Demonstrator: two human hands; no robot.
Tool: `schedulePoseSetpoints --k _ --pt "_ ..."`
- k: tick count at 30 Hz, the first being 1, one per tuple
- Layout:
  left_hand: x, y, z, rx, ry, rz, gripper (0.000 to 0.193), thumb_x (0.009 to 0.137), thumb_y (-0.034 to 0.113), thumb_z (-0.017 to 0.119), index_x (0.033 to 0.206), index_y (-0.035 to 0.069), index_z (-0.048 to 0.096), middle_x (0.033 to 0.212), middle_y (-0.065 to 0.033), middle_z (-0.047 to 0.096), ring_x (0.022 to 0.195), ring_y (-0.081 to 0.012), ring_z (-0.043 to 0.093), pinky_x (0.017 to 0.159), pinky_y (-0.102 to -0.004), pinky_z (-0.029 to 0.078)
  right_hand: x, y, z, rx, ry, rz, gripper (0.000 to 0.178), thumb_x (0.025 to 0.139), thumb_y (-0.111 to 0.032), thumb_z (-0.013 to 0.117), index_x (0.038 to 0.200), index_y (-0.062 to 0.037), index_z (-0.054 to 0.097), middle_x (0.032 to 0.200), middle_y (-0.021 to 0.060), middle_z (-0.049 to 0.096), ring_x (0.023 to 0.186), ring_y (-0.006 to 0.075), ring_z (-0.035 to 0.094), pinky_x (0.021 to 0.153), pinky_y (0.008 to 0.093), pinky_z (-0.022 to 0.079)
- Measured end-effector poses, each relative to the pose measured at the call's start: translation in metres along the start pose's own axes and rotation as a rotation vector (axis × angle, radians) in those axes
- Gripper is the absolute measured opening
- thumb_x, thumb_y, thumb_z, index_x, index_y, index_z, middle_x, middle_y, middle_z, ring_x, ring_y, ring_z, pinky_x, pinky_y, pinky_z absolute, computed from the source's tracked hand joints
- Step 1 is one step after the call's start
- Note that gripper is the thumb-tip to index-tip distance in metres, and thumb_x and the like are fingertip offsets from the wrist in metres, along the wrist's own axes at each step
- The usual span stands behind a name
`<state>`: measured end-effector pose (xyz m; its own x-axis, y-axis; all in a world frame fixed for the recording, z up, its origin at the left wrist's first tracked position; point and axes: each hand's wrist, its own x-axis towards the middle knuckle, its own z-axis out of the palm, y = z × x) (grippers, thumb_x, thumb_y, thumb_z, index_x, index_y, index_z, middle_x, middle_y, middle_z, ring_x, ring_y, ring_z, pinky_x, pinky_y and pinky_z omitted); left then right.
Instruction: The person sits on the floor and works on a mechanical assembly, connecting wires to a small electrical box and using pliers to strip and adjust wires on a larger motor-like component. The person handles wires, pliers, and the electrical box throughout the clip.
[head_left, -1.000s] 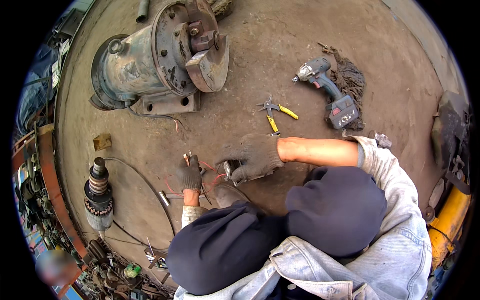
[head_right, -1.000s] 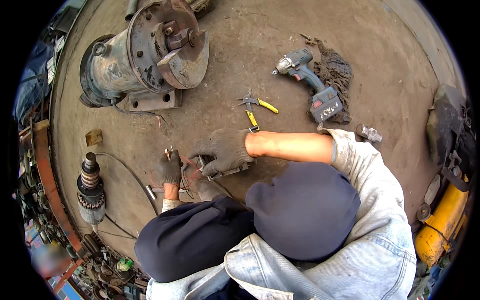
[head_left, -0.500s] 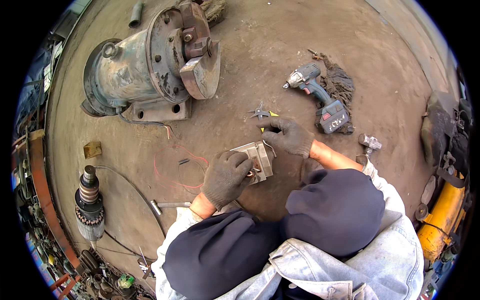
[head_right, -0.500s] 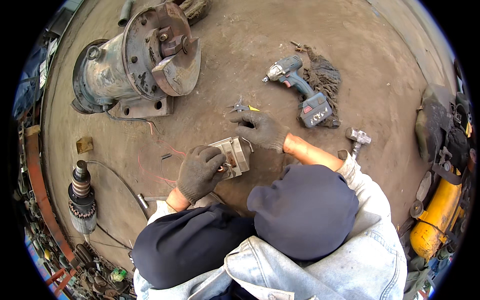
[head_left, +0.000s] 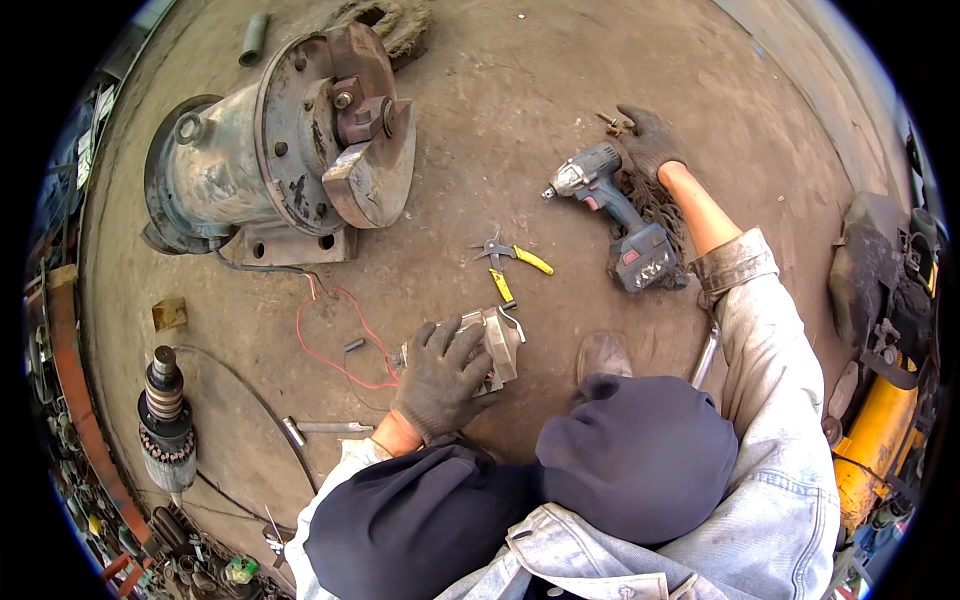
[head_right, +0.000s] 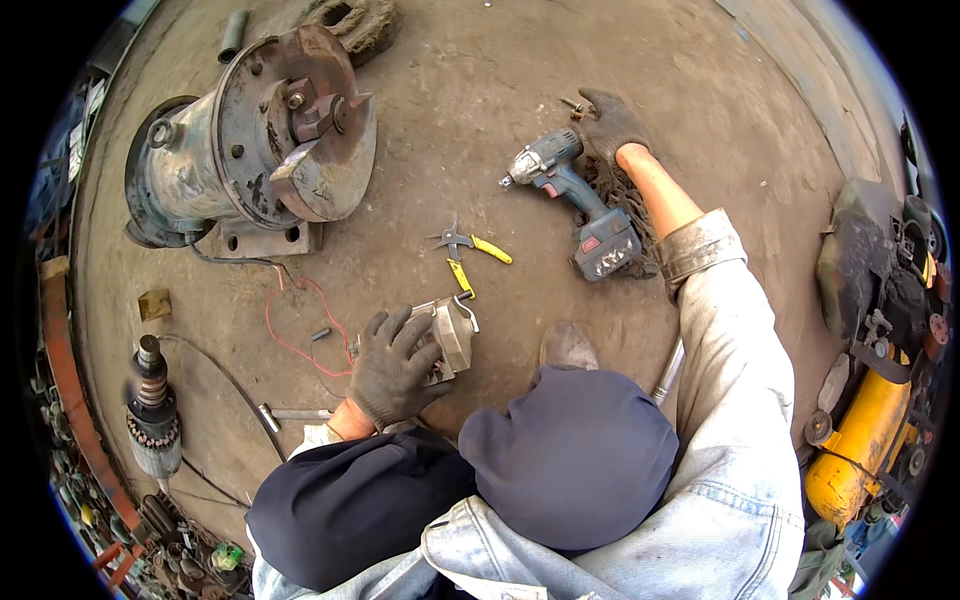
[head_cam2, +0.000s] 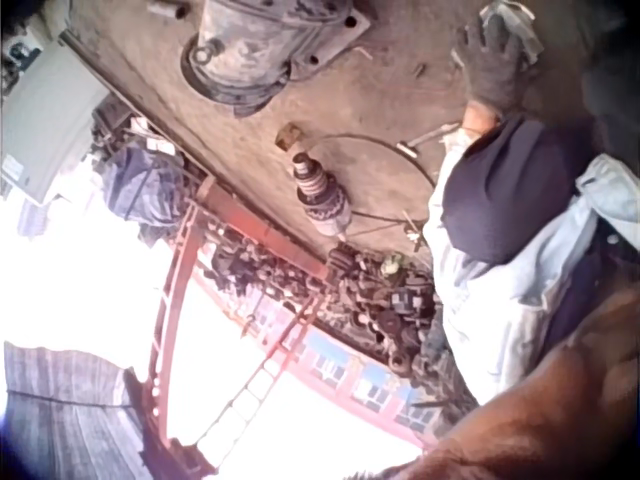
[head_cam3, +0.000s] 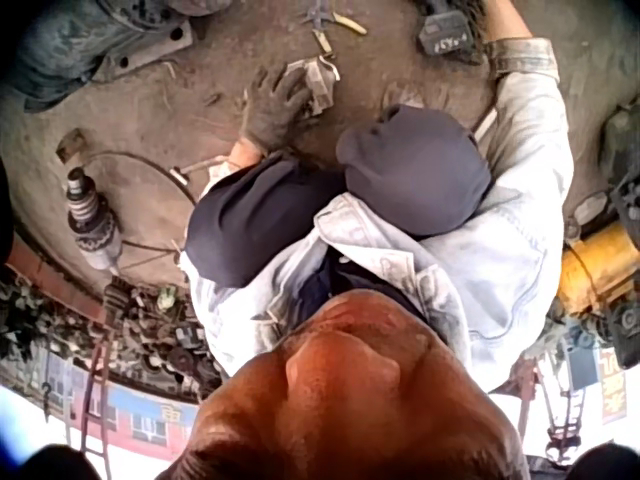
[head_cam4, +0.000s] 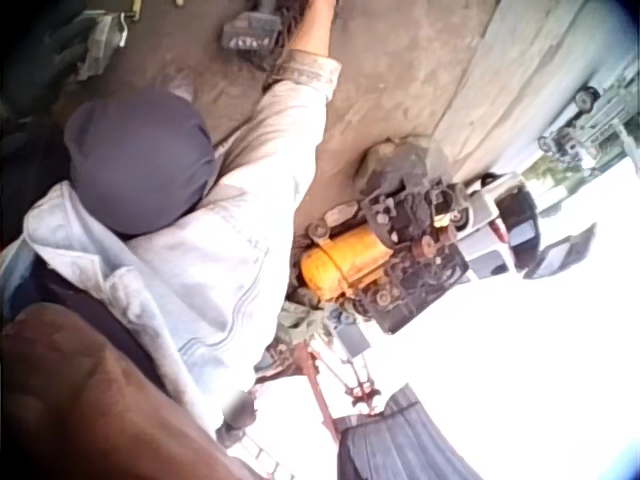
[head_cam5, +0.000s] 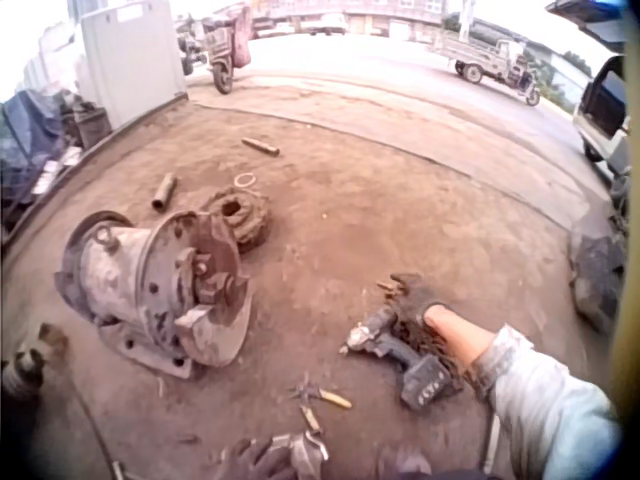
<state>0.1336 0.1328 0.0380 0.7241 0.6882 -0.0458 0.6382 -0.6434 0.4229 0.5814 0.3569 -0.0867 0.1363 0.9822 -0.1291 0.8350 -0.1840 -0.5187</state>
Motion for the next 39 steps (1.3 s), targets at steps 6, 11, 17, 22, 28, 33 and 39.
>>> schedulePoseSetpoints --k 6,11,17,22,28,33,39 --pt "0.013 0.003 0.000 0.013 0.040 -0.026 0.060 0.070 0.043 0.086 0.118 0.014 0.067 0.135 -0.0107 0.060 0.126 -0.0346 0.057 0.104 -0.0554 0.044 0.043 0.017 0.019 -0.261 -0.163 -0.085 0.054 0.085 -0.025 0.077 0.137 -0.0124 0.065 0.141 0.0195 0.062 0.132 0.0384 0.058 0.109 0.0426 0.049" --pt "-0.003 -0.005 0.002 -0.024 0.087 -0.013 0.058 0.072 0.039 0.081 0.122 0.014 0.066 0.133 -0.0106 0.061 0.123 -0.0324 0.060 0.102 -0.0510 0.048 0.038 0.014 0.016 -0.209 -0.071 -0.131 0.040 0.086 -0.024 0.074 0.121 -0.0063 0.066 0.120 0.0207 0.065 0.108 0.0371 0.062 0.091 0.0425 0.050" --pt "-0.010 -0.010 -0.003 0.092 0.117 0.032 0.043 0.086 0.032 0.067 0.126 0.014 0.067 0.133 -0.0078 0.062 0.123 -0.0261 0.060 0.099 -0.0440 0.050 -0.054 0.071 -0.029 0.503 -0.290 0.404 0.018 0.088 -0.017 0.065 0.104 -0.0081 0.061 0.087 0.0099 0.058 0.072 0.0241 0.056 0.060 0.0350 0.043" --pt "-0.016 -0.011 0.035 0.122 0.219 0.060 0.047 0.086 0.033 0.067 0.129 0.014 0.066 0.136 -0.0051 0.060 0.122 -0.0225 0.059 0.094 -0.0393 0.052 -0.093 0.037 -0.083 0.589 -0.437 0.557 0.006 0.088 -0.010 0.059 0.094 -0.0081 0.057 0.065 0.0034 0.053 0.048 0.0158 0.052 0.038 0.0304 0.038" --pt "0.015 -0.010 0.003 0.114 0.154 0.125 0.051 0.084 0.034 0.070 0.130 0.015 0.066 0.136 -0.0054 0.059 0.126 -0.0224 0.057 0.099 -0.0412 0.049 -0.067 -0.348 -0.131 0.627 -0.507 -0.353 0.056 0.091 -0.023 0.070 0.133 0.0010 0.043 0.108 0.0151 0.059 0.083 0.0208 0.061 0.071 0.0336 0.049" --pt "-0.007 -0.013 0.034 0.134 0.160 0.032 0.064 0.075 0.039 0.078 0.133 0.015 0.064 0.137 -0.0059 0.058 0.129 -0.0249 0.055 0.103 -0.0428 0.046 -0.132 -0.584 -0.094 0.864 -0.597 -0.815 0.085 0.094 -0.030 0.078 0.159 0.0054 0.036 0.136 0.0212 0.064 0.107 0.0244 0.067 0.093 0.0362 0.056" --pt "-0.019 -0.004 0.013 0.080 0.056 -0.040 0.080 0.071 0.037 0.081 0.143 0.013 0.057 0.143 -0.0121 0.055 0.137 -0.0343 0.050 0.112 -0.0539 0.039 -0.168 -0.549 -0.055 0.244 -0.772 -1.307 0.056 0.090 -0.020 0.081 0.139 -0.0017 0.062 0.118 0.0175 0.070 0.103 0.0278 0.072 0.088 0.0382 0.057"
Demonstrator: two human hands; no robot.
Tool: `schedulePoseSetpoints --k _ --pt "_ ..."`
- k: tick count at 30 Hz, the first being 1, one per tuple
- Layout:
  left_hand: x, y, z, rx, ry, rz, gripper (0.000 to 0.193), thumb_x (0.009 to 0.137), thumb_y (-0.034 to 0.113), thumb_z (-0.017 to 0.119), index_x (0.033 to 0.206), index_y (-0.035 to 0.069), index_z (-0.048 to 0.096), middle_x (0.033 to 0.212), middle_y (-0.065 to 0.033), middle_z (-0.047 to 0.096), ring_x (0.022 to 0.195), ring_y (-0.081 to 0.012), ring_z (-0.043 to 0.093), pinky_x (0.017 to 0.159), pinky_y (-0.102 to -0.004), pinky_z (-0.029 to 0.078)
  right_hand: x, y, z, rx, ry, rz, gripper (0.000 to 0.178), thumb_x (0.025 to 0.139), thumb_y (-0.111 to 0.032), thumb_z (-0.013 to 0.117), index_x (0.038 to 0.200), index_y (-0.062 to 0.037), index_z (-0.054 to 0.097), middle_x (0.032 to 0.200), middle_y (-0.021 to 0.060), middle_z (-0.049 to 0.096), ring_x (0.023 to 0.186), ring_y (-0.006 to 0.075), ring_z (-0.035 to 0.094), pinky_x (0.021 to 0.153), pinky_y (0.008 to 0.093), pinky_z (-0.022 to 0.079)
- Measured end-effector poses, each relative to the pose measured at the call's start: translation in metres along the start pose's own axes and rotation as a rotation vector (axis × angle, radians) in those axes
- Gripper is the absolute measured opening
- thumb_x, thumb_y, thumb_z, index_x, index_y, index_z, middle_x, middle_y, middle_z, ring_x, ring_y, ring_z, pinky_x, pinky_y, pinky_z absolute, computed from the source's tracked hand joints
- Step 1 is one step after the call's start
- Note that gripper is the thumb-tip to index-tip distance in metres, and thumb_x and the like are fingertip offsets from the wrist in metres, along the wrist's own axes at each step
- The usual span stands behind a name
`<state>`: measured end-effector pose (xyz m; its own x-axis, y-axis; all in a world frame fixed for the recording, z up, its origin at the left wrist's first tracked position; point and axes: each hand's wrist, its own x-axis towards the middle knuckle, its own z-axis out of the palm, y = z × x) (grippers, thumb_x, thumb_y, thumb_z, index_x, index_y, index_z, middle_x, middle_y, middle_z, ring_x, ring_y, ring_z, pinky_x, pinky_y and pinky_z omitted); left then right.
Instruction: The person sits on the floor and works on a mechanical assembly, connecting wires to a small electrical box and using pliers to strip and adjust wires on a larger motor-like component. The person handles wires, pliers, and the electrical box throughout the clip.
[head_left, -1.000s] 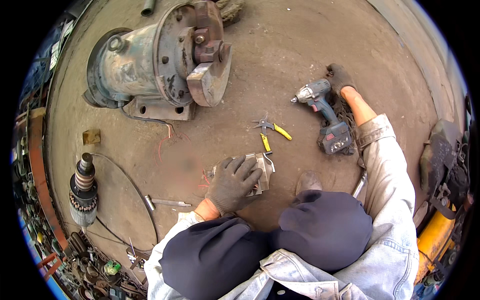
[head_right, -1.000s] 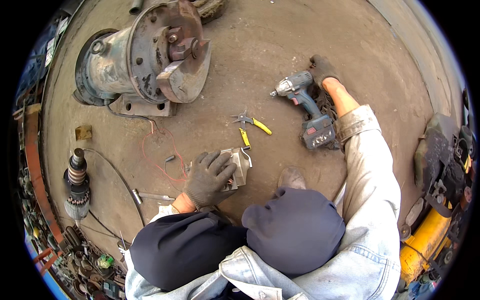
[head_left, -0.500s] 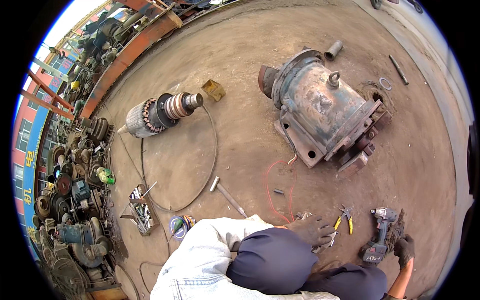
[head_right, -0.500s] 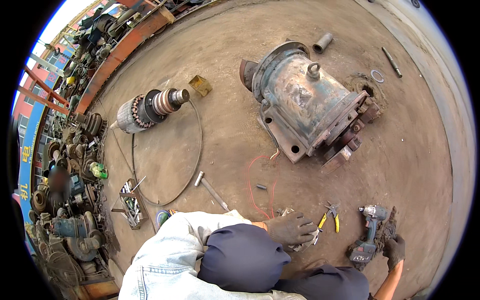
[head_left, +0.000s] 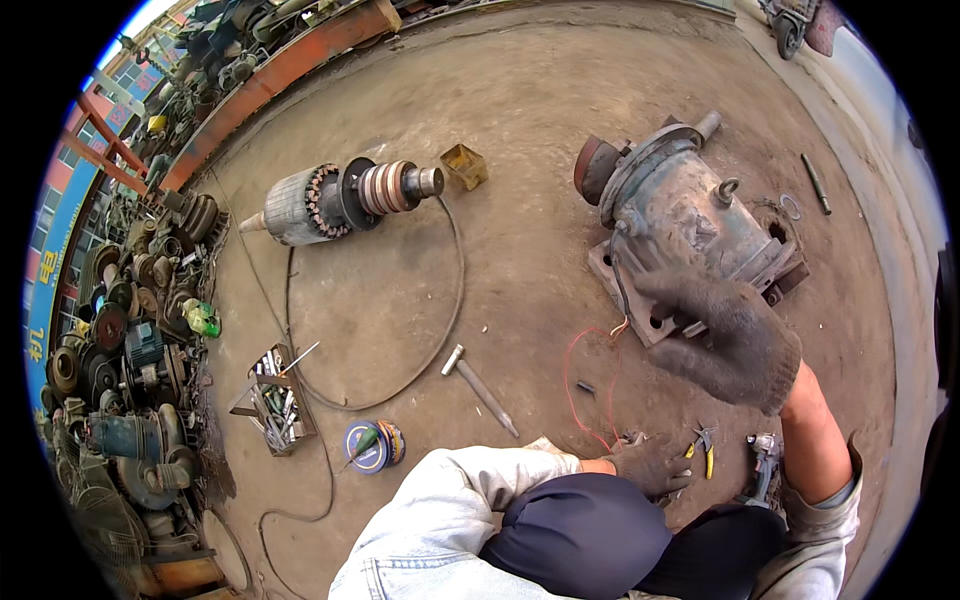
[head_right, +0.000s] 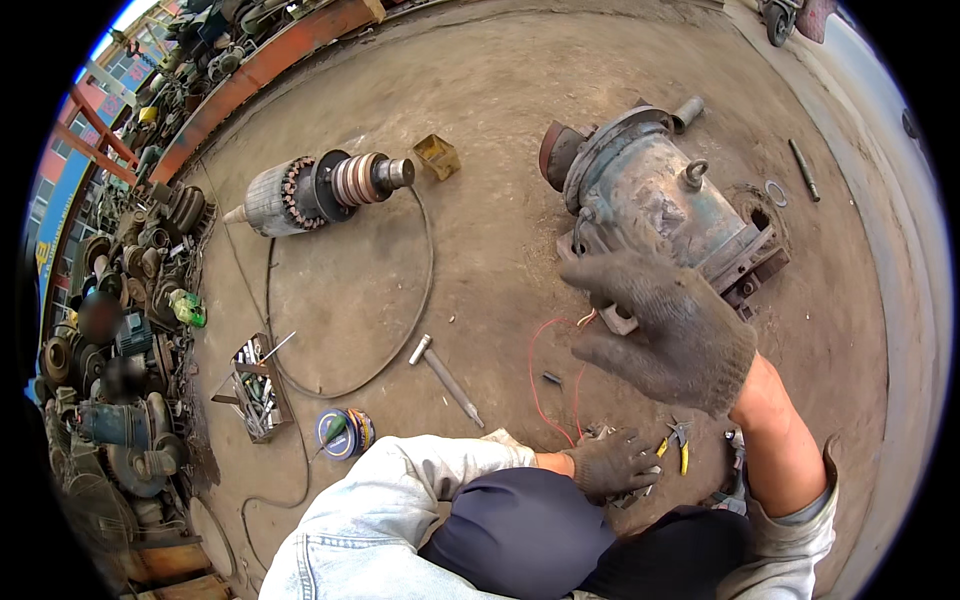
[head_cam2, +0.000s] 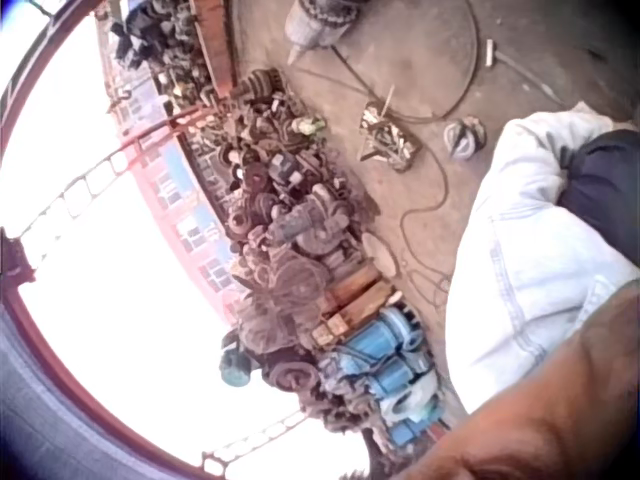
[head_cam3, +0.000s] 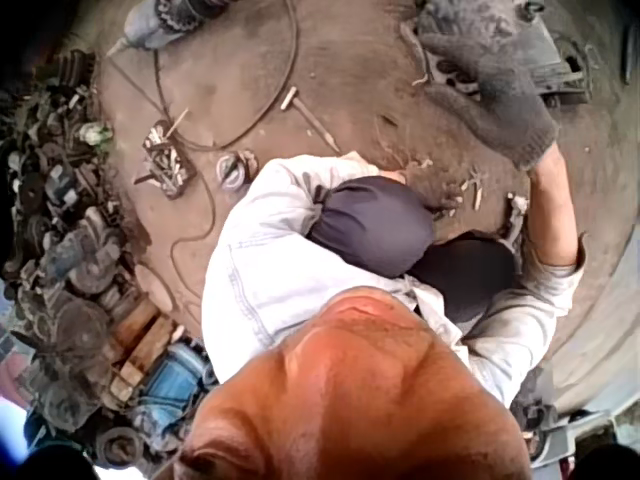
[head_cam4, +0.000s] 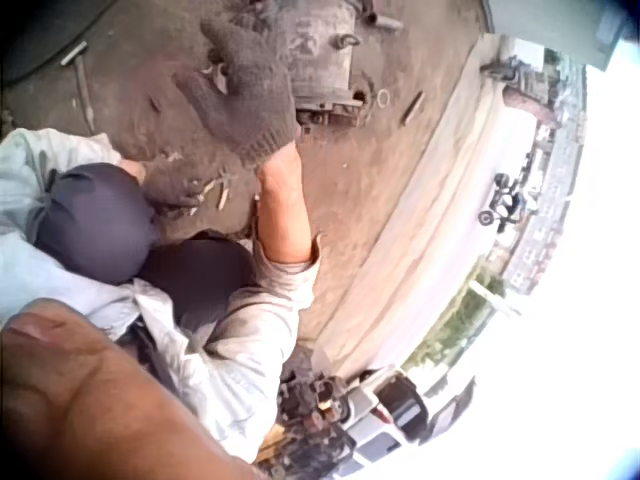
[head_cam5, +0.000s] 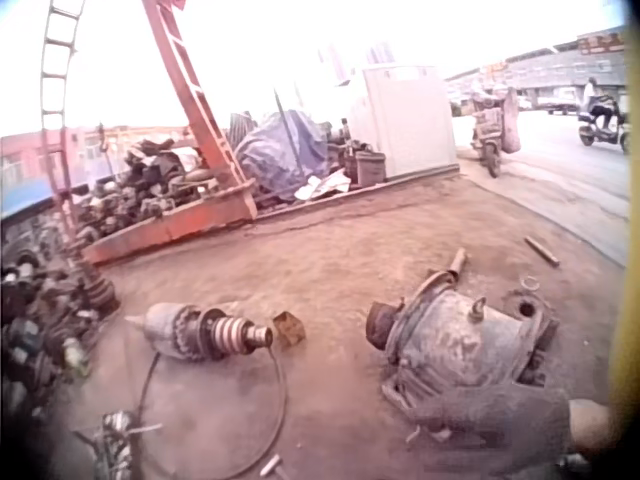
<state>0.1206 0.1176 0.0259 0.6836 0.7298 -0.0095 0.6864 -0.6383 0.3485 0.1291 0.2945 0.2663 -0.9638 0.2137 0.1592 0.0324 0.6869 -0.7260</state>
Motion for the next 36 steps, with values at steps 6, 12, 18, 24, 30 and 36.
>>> schedulePoseSetpoints --k 6,12,18,24,30,36 --pt "0.007 -0.002 -0.007 -0.050 -0.190 -0.047 0.085 0.077 0.039 0.077 0.154 0.020 0.047 0.154 -0.0213 0.046 0.148 -0.0463 0.037 0.117 -0.0671 0.028 -0.140 0.061 0.046 -0.228 -0.559 0.342 0.047 0.089 -0.031 0.076 0.128 -0.0045 0.067 0.118 0.0192 0.071 0.106 0.0396 0.069 0.090 0.0475 0.056" --pt "0.015 -0.004 -0.026 -0.037 -0.265 -0.067 0.087 0.077 0.038 0.077 0.157 0.025 0.045 0.143 -0.0211 0.057 0.137 -0.0421 0.053 0.106 -0.0608 0.043 -0.147 0.056 0.043 -0.234 -0.429 0.404 0.049 0.090 -0.032 0.075 0.129 -0.0042 0.065 0.116 0.0194 0.071 0.106 0.0394 0.068 0.088 0.0480 0.056" --pt "0.018 -0.013 -0.032 -0.256 -0.061 -0.182 0.096 0.064 0.028 0.087 0.152 0.016 0.049 0.132 -0.0179 0.064 0.121 -0.0389 0.064 0.096 -0.0498 0.053 -0.141 0.046 0.030 -0.294 -0.377 0.338 0.050 0.087 -0.028 0.078 0.130 -0.0043 0.065 0.115 0.0200 0.071 0.106 0.0407 0.068 0.089 0.0473 0.055" --pt "-0.043 -0.027 -0.071 -0.404 0.084 -0.517 0.099 0.065 0.027 0.086 0.152 0.004 0.045 0.123 -0.0224 0.065 0.105 -0.0404 0.068 0.088 -0.0467 0.056 -0.137 0.053 0.043 -0.249 -0.429 0.296 0.047 0.088 -0.030 0.077 0.127 -0.0066 0.065 0.113 0.0183 0.071 0.105 0.0397 0.068 0.088 0.0491 0.055" --pt "-0.158 -0.020 -0.176 -0.151 0.533 -0.746 0.089 0.069 0.035 0.086 0.144 -0.001 0.052 0.123 -0.0228 0.063 0.109 -0.0409 0.066 0.089 -0.0463 0.055 -0.144 0.067 0.053 -0.247 -0.429 0.229 0.050 0.087 -0.026 0.078 0.131 -0.0057 0.064 0.115 0.0189 0.069 0.103 0.0393 0.068 0.085 0.0474 0.055" --pt "-0.310 0.051 -0.274 0.327 0.541 -1.296 0.101 0.062 0.016 0.092 0.153 0.004 0.049 0.135 -0.0154 0.059 0.123 -0.0295 0.061 0.109 -0.0414 0.051 -0.139 0.084 0.070 -0.169 -0.573 0.288 0.055 0.085 -0.021 0.080 0.134 -0.0042 0.064 0.113 0.0198 0.069 0.101 0.0394 0.068 0.085 0.0449 0.055"
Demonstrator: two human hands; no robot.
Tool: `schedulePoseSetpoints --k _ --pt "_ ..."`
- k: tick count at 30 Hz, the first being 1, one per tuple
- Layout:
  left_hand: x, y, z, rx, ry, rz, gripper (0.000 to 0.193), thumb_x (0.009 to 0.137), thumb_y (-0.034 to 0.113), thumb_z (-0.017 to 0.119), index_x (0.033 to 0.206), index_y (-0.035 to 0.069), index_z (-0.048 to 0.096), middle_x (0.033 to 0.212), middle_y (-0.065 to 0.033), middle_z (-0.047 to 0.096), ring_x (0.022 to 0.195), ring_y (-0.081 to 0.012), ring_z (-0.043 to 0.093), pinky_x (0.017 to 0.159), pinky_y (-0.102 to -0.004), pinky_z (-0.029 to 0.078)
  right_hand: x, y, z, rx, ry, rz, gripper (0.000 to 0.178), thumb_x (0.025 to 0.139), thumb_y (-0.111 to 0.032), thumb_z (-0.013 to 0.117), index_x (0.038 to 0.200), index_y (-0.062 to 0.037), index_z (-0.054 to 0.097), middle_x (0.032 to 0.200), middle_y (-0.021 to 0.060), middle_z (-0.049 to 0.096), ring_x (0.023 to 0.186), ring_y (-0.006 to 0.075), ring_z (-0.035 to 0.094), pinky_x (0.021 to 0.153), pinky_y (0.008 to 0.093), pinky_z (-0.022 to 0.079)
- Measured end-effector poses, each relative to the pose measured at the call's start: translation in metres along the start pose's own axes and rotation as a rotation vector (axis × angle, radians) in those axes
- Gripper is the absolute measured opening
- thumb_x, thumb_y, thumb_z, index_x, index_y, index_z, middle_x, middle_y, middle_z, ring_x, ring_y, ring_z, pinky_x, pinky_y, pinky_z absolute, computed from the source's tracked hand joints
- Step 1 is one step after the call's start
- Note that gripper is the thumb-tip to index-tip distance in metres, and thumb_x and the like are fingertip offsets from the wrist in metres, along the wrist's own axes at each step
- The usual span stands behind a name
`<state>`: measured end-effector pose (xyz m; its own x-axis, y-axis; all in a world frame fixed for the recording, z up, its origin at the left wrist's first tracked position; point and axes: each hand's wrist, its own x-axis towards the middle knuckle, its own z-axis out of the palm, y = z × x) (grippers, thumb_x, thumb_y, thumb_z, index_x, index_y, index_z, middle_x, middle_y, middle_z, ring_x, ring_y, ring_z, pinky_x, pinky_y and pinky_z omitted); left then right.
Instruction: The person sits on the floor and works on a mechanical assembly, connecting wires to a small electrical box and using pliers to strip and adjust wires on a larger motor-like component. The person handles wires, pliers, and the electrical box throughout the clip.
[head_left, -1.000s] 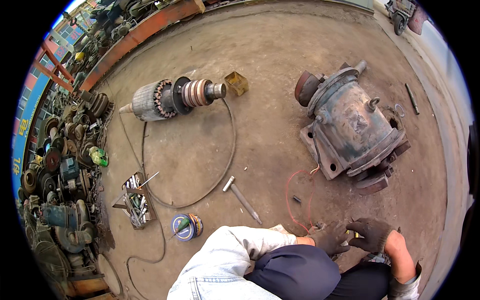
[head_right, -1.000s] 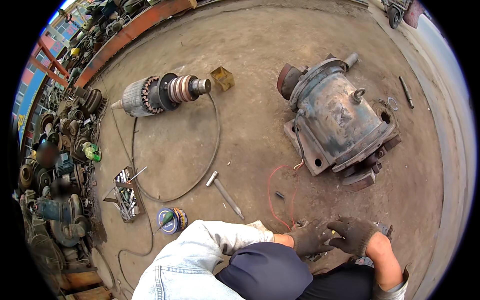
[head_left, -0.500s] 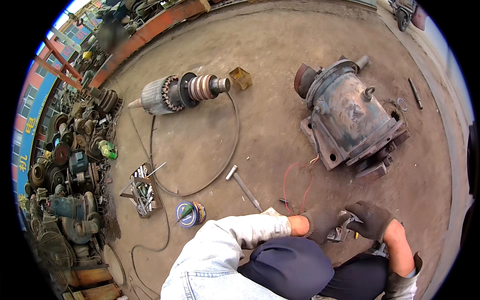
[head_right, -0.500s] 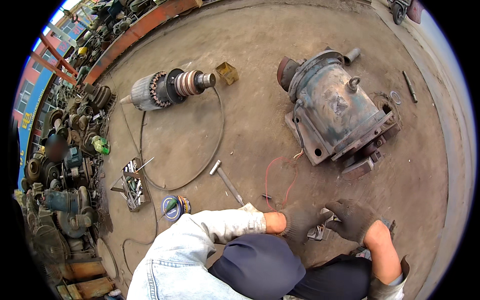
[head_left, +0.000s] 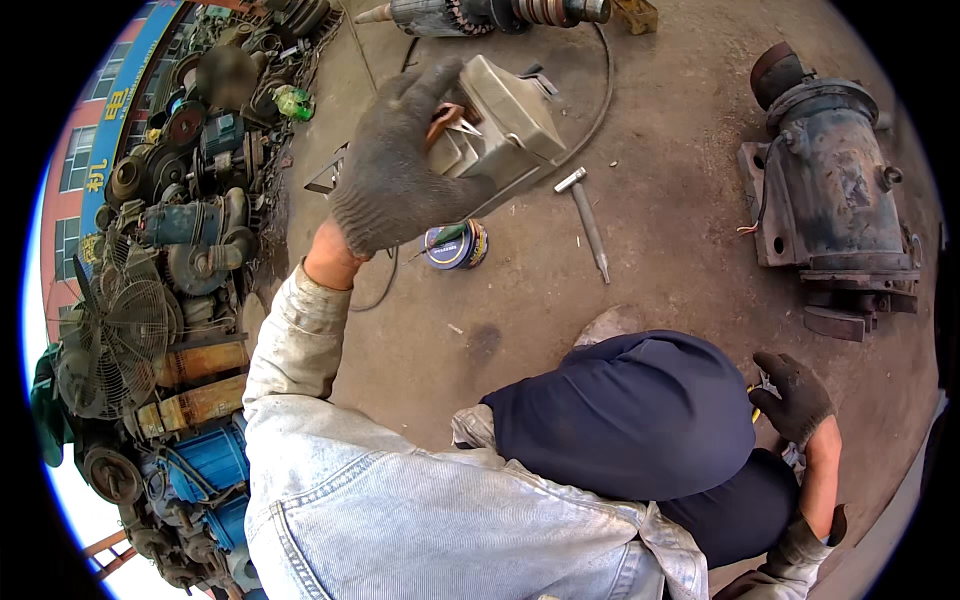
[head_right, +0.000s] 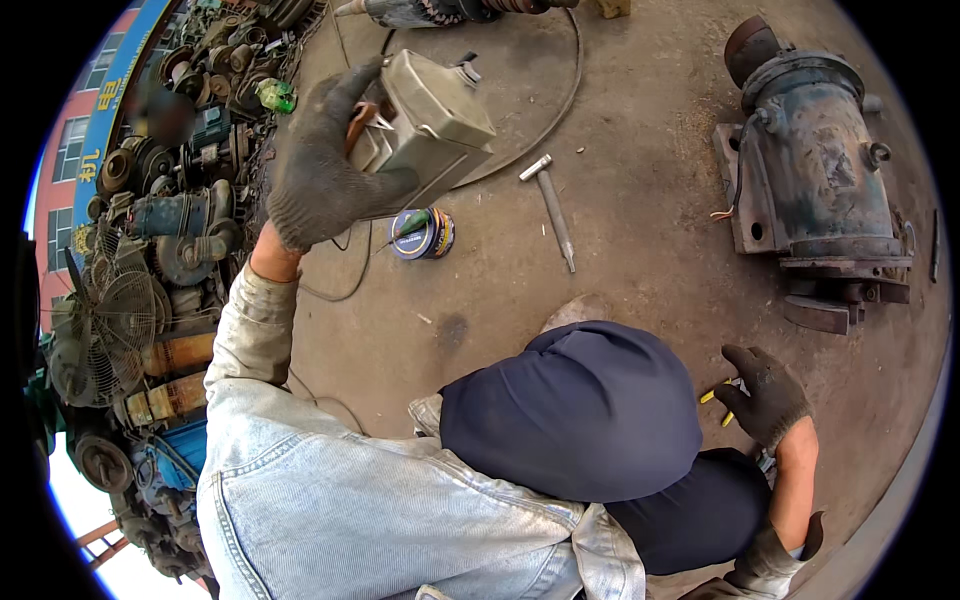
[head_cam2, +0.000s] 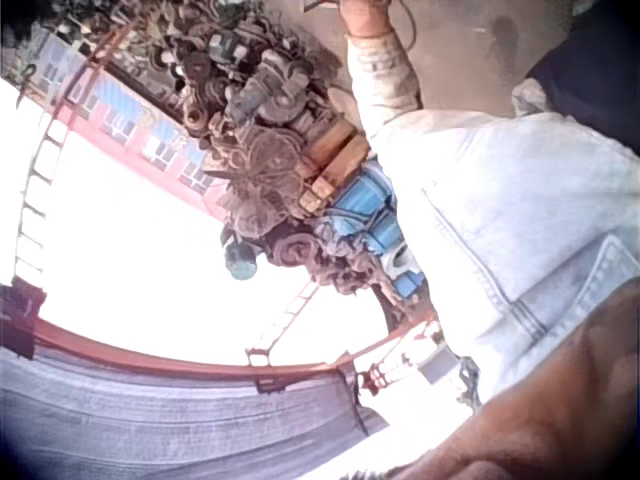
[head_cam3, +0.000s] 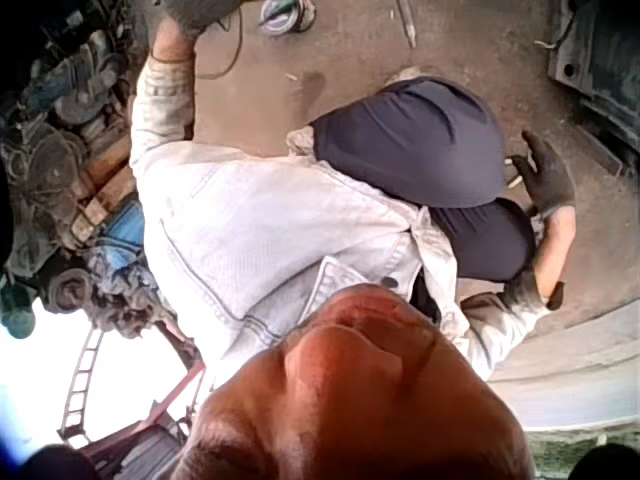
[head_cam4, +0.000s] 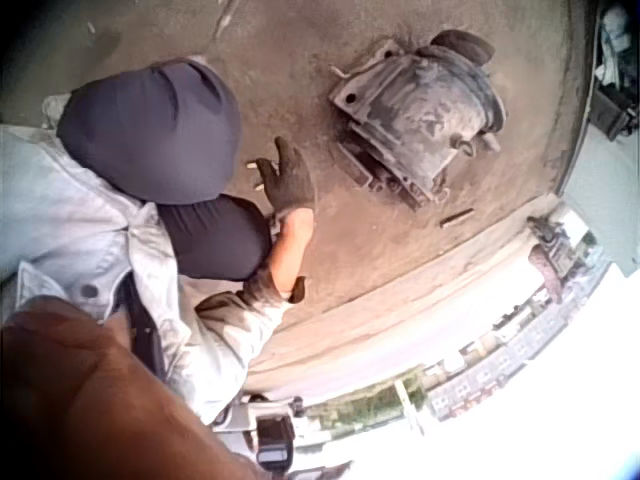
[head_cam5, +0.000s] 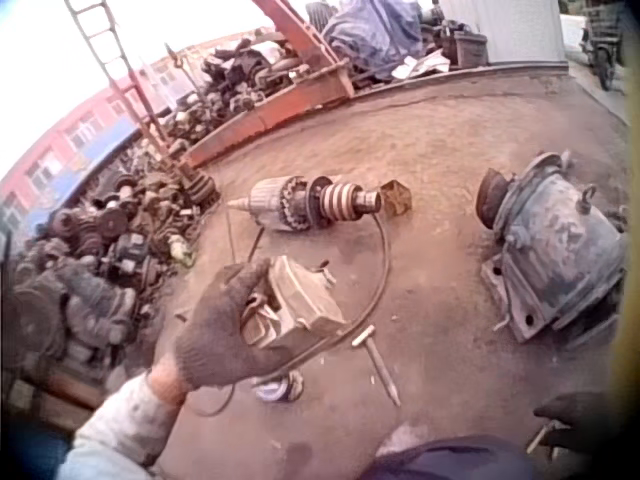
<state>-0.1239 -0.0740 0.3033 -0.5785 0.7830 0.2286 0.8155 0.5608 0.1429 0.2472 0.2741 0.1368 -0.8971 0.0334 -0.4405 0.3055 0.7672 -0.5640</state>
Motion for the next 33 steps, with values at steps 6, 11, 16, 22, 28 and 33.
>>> schedulePoseSetpoints --k 6,11,16,22,28,33 --pt "-0.059 -0.107 -0.088 -0.009 0.201 -0.409 0.099 0.071 0.022 0.094 0.155 0.001 0.045 0.140 -0.0218 0.057 0.130 -0.0312 0.059 0.110 -0.0419 0.052 0.027 0.028 0.012 0.041 -0.052 0.021 0.053 0.084 -0.019 0.079 0.133 -0.0043 0.064 0.108 0.0201 0.068 0.098 0.0390 0.068 0.083 0.0454 0.054" --pt "-0.144 -0.206 -0.084 0.176 0.202 -0.592 0.098 0.071 0.024 0.091 0.152 -0.006 0.045 0.139 -0.0248 0.058 0.128 -0.0340 0.060 0.107 -0.0414 0.051 0.045 0.037 0.020 0.068 -0.116 -0.014 0.052 0.084 -0.018 0.079 0.131 -0.0015 0.064 0.109 0.0206 0.069 0.095 0.0367 0.069 0.082 0.0436 0.056" --pt "-0.282 -0.265 -0.027 0.436 0.083 -0.909 0.092 0.070 0.023 0.088 0.147 -0.009 0.049 0.130 -0.0266 0.065 0.120 -0.0340 0.064 0.101 -0.0426 0.053 0.052 0.041 0.033 0.170 -0.161 -0.030 0.051 0.084 -0.015 0.079 0.131 0.0005 0.065 0.110 0.0216 0.070 0.094 0.0352 0.071 0.083 0.0426 0.057" --pt "-0.391 -0.266 0.062 0.209 -0.180 -1.265 0.102 0.066 0.028 0.087 0.150 -0.008 0.044 0.132 -0.0313 0.061 0.121 -0.0432 0.062 0.100 -0.0470 0.053 0.038 0.043 0.031 0.164 -0.207 0.058 0.051 0.086 -0.017 0.078 0.132 0.0002 0.065 0.115 0.0213 0.070 0.098 0.0357 0.072 0.085 0.0419 0.057" --pt "-0.483 -0.220 0.119 -0.190 -0.043 -1.391 0.100 0.073 0.009 0.082 0.155 -0.012 0.029 0.143 -0.0287 0.053 0.125 -0.0369 0.059 0.104 -0.0427 0.051 0.052 0.030 0.018 0.058 -0.353 0.177 0.056 0.093 -0.033 0.071 0.140 -0.0025 0.061 0.127 0.0216 0.068 0.114 0.0376 0.068 0.098 0.0453 0.053" --pt "-0.508 -0.207 0.130 -0.431 0.215 -1.454 0.103 0.079 0.003 0.081 0.160 -0.013 0.019 0.155 -0.0288 0.042 0.134 -0.0342 0.052 0.110 -0.0411 0.047 0.038 0.033 0.021 0.040 -0.325 0.152 0.059 0.096 -0.037 0.067 0.144 -0.0035 0.058 0.128 0.0205 0.068 0.118 0.0374 0.066 0.101 0.0465 0.052"
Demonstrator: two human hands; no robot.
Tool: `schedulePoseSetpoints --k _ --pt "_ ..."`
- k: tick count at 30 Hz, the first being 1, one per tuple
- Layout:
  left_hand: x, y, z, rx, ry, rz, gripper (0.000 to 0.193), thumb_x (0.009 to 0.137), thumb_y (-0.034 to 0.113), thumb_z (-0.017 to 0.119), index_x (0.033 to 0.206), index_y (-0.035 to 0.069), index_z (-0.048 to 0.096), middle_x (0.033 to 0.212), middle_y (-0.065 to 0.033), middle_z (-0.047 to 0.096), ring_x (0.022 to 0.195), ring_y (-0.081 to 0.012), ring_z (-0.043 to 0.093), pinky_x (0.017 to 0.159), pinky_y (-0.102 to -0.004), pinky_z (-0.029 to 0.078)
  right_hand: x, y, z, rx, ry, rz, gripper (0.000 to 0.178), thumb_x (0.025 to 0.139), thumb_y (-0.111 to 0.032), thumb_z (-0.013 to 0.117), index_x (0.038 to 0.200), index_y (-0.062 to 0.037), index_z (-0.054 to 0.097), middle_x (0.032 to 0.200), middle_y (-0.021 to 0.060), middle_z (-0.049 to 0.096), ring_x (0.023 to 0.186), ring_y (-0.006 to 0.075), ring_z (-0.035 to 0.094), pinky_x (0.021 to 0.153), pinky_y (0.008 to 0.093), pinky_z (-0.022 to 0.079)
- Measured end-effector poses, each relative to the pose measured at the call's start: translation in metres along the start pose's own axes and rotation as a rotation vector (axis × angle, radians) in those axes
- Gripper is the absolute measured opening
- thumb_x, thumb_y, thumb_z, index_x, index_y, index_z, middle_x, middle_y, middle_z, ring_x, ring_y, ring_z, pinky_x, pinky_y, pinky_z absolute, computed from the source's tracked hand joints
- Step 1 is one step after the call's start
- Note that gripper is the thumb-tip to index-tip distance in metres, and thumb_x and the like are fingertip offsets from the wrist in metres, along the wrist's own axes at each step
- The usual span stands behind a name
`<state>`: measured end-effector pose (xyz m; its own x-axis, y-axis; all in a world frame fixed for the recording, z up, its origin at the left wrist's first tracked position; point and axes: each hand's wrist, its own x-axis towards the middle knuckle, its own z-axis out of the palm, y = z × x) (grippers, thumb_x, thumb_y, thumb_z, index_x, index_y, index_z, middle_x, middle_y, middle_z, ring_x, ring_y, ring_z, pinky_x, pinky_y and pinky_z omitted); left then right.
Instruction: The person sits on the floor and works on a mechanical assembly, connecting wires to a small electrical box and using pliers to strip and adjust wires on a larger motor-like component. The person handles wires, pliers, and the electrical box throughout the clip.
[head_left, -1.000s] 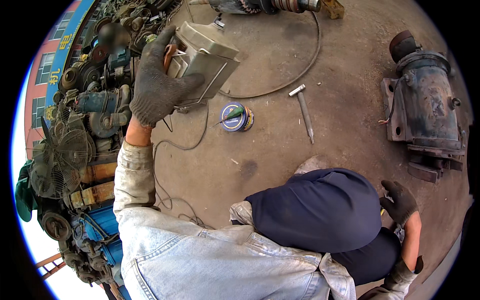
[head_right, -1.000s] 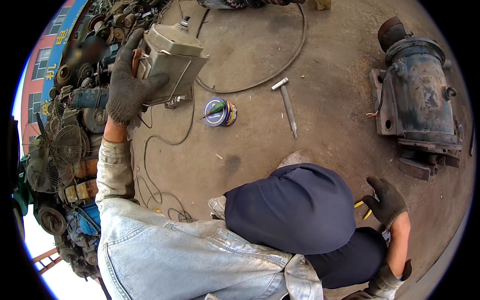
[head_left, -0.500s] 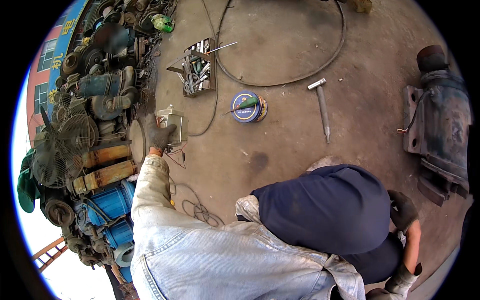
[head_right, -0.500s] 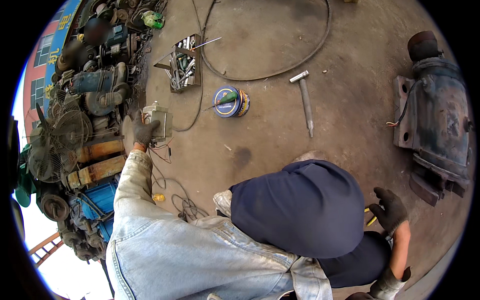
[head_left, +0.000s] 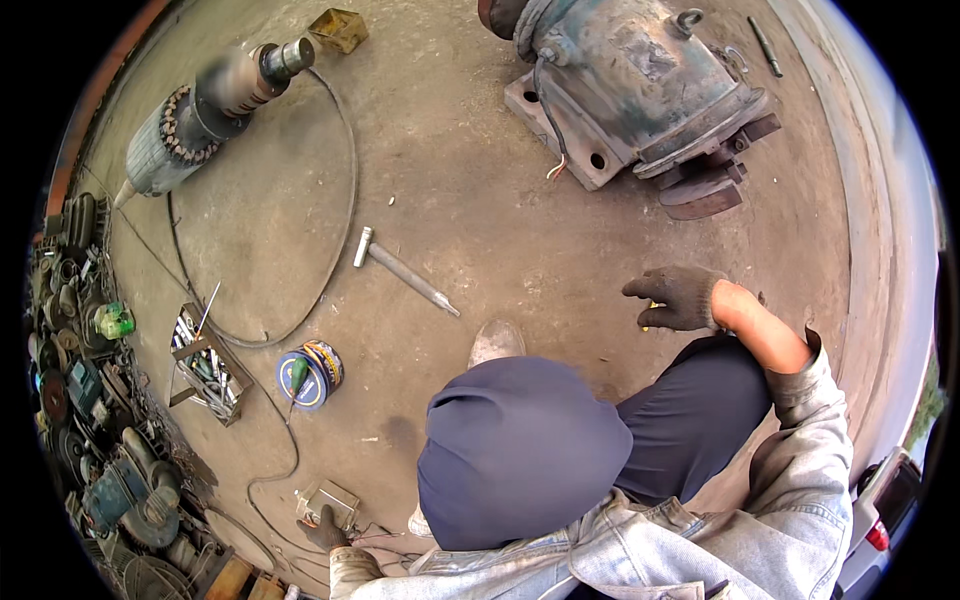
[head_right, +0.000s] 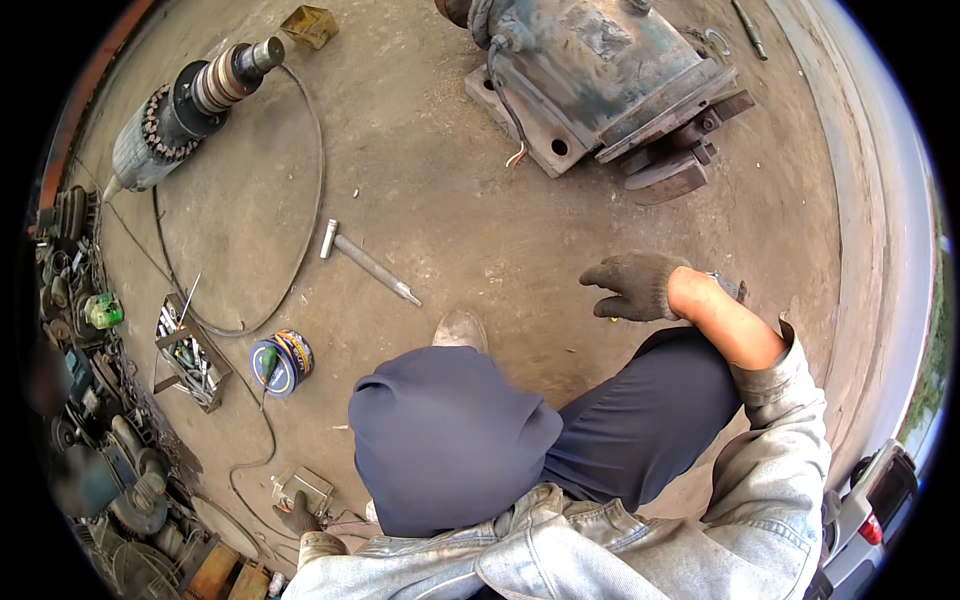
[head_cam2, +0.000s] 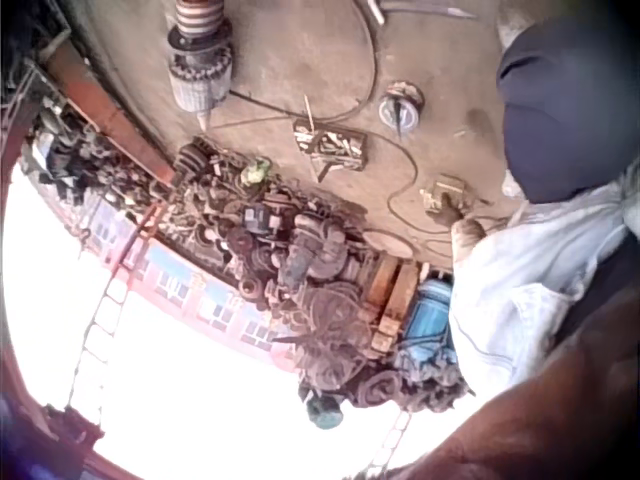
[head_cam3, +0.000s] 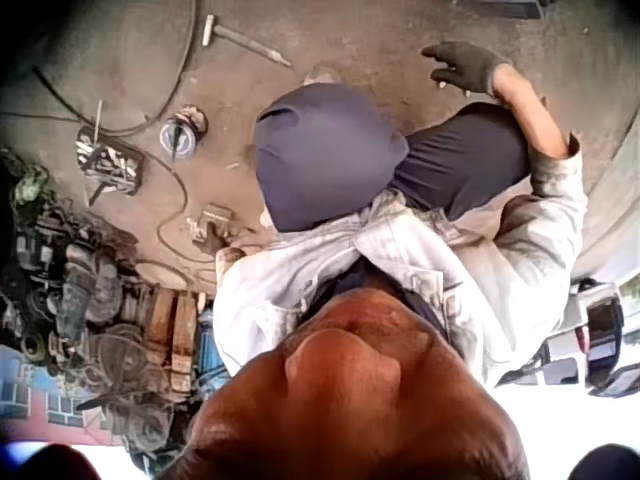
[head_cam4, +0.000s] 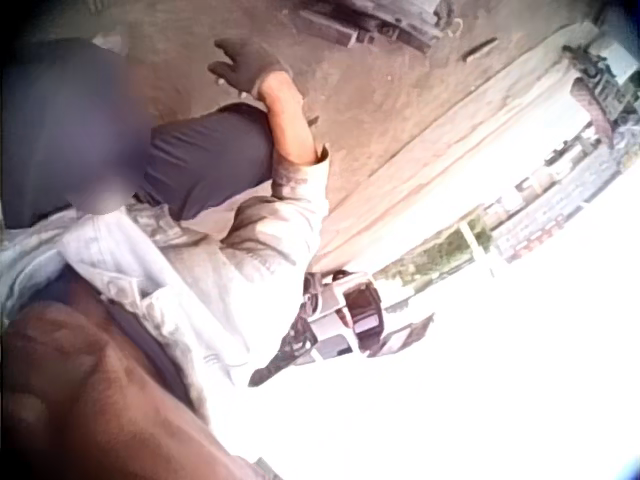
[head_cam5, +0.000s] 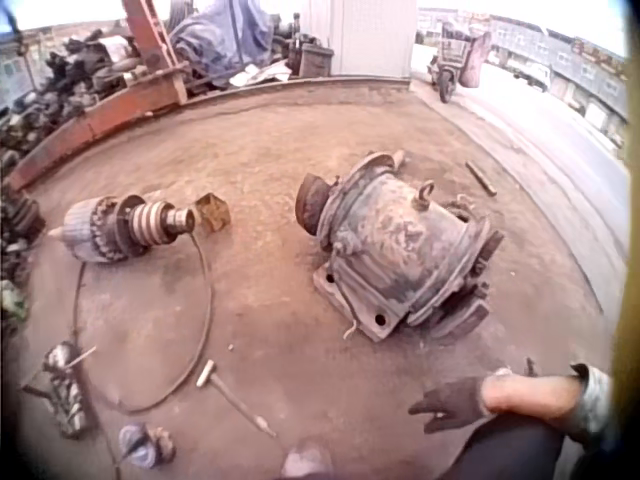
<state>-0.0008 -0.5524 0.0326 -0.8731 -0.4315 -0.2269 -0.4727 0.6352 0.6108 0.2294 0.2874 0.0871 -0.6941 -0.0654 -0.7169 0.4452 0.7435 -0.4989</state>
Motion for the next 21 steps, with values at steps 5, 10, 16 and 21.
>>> schedulePoseSetpoints --k 5,10,16,21 --pt "0.019 -0.005 -0.003 0.018 -0.059 -0.026 0.108 0.082 0.007 0.083 0.161 -0.011 0.010 0.162 -0.0309 0.033 0.146 -0.0347 0.042 0.119 -0.0425 0.038 -0.009 0.005 0.010 0.076 0.057 0.008 0.059 0.096 -0.037 0.066 0.145 -0.0045 0.057 0.129 0.0192 0.069 0.108 0.0352 0.071 0.094 0.0466 0.055" --pt "0.011 0.067 0.040 0.101 0.011 0.171 0.085 0.087 0.010 0.079 0.151 -0.008 0.026 0.149 -0.0249 0.044 0.134 -0.0296 0.048 0.112 -0.0388 0.042 -0.011 -0.006 0.003 0.049 0.108 0.041 0.059 0.094 -0.036 0.066 0.145 -0.0064 0.058 0.114 0.0184 0.075 0.103 0.0354 0.073 0.091 0.0491 0.056" --pt "-0.050 0.254 0.106 -0.036 -0.127 0.691 0.058 0.094 0.013 0.074 0.140 -0.006 0.045 0.133 -0.0178 0.056 0.120 -0.0235 0.056 0.103 -0.0342 0.046 -0.021 -0.024 -0.005 -0.035 0.105 0.045 0.059 0.095 -0.035 0.068 0.144 -0.0043 0.058 0.123 0.0206 0.070 0.114 0.0370 0.068 0.096 0.0491 0.053" --pt "-0.144 0.392 0.247 -0.102 -0.775 0.879 0.039 0.099 0.016 0.070 0.131 -0.003 0.061 0.120 -0.0119 0.067 0.108 -0.0185 0.062 0.096 -0.0305 0.050 -0.038 -0.039 -0.025 -0.022 0.105 0.079 0.058 0.095 -0.033 0.068 0.144 -0.0055 0.058 0.124 0.0205 0.070 0.107 0.0354 0.072 0.093 0.0482 0.055"
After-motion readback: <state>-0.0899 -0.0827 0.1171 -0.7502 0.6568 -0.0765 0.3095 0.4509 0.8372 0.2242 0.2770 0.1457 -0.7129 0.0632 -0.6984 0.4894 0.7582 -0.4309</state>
